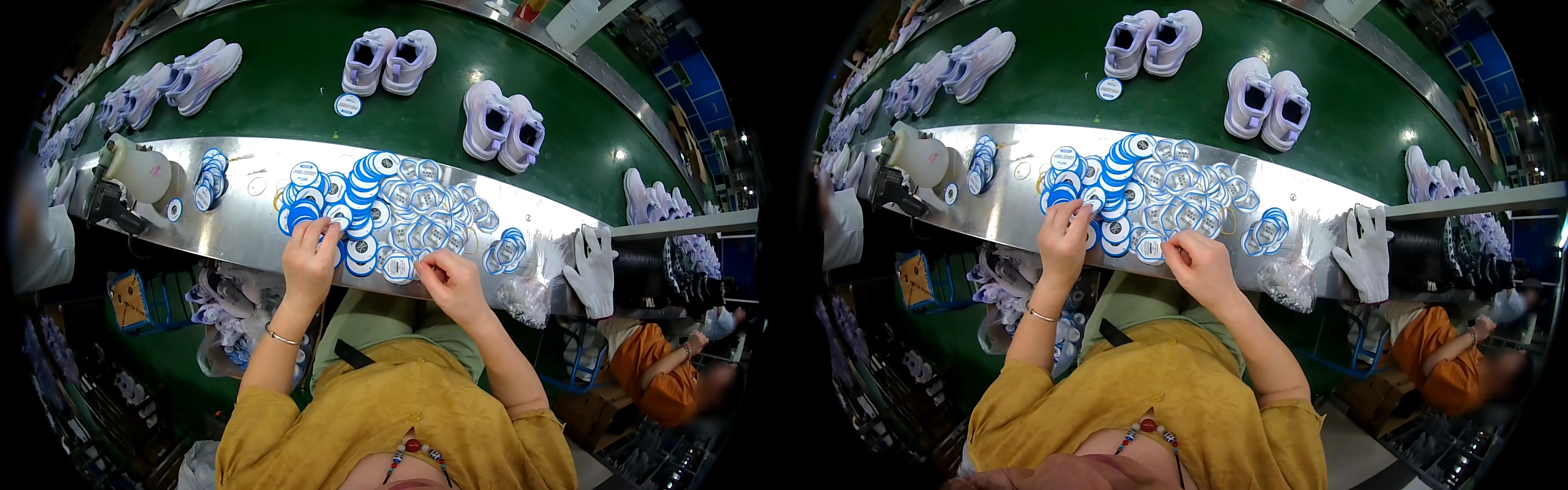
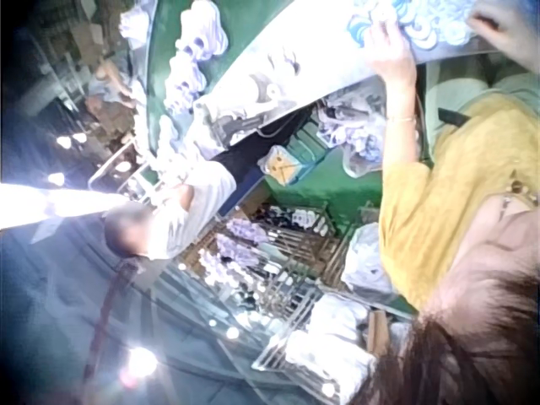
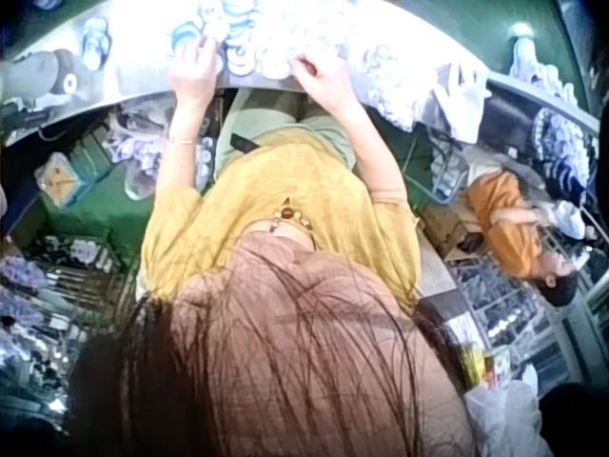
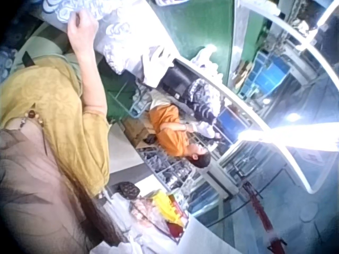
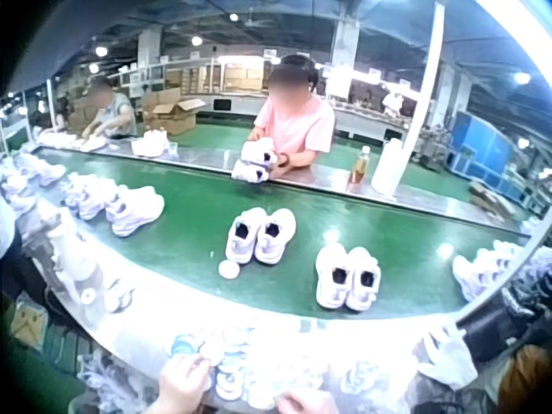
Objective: The person peels circular blue and white labels from a pile on a metal tray and places them inside the tongue area of white sneakers moving along a conveyor belt. The person handles the labels and shoes by hand without using tools.
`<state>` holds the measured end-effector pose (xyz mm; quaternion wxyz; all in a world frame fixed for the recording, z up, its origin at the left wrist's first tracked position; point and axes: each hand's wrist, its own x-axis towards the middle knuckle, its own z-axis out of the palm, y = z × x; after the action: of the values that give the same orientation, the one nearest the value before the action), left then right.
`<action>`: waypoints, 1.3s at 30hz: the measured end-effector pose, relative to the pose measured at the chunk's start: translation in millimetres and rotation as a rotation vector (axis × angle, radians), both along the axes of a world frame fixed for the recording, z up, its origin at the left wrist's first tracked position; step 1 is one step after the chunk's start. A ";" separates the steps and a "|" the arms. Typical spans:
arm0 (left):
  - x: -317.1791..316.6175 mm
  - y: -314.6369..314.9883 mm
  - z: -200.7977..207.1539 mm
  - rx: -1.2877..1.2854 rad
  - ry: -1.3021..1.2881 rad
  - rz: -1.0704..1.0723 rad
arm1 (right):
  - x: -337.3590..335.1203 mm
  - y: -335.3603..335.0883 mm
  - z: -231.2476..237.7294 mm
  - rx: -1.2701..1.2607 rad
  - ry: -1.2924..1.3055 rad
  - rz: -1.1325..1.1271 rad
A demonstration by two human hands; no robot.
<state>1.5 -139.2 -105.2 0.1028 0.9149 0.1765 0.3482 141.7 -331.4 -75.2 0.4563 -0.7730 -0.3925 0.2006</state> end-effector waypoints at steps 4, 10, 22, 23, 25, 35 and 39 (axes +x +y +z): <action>3.4 -3.4 11.5 -0.042 -0.084 0.044 | -1.3 5.1 4.3 0.060 -0.005 -0.021; 22.3 -21.8 28.8 -0.714 -0.261 -0.166 | 7.1 16.7 11.5 0.156 0.070 -0.092; 61.3 -66.9 33.1 -1.498 -0.383 -0.341 | 4.2 13.5 18.7 0.381 0.259 -0.154; 61.8 -69.0 30.0 -1.511 -0.361 -0.352 | 4.9 12.4 14.9 0.349 0.105 -0.156; 61.1 -71.0 19.2 -1.585 -0.289 -0.412 | 5.8 12.4 14.4 0.323 -0.135 -0.170; 71.3 -79.2 35.1 -1.754 -0.377 -0.499 | 17.6 1.7 24.6 0.195 -0.113 -0.234; 74.9 -82.5 29.4 -1.719 -0.390 -0.469 | 23.8 -1.1 28.2 0.197 -0.055 -0.206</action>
<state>76.3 -221.7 -75.8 0.8454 0.4605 0.1640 0.2153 165.5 -332.5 -47.0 0.5372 -0.7659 -0.3411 0.0919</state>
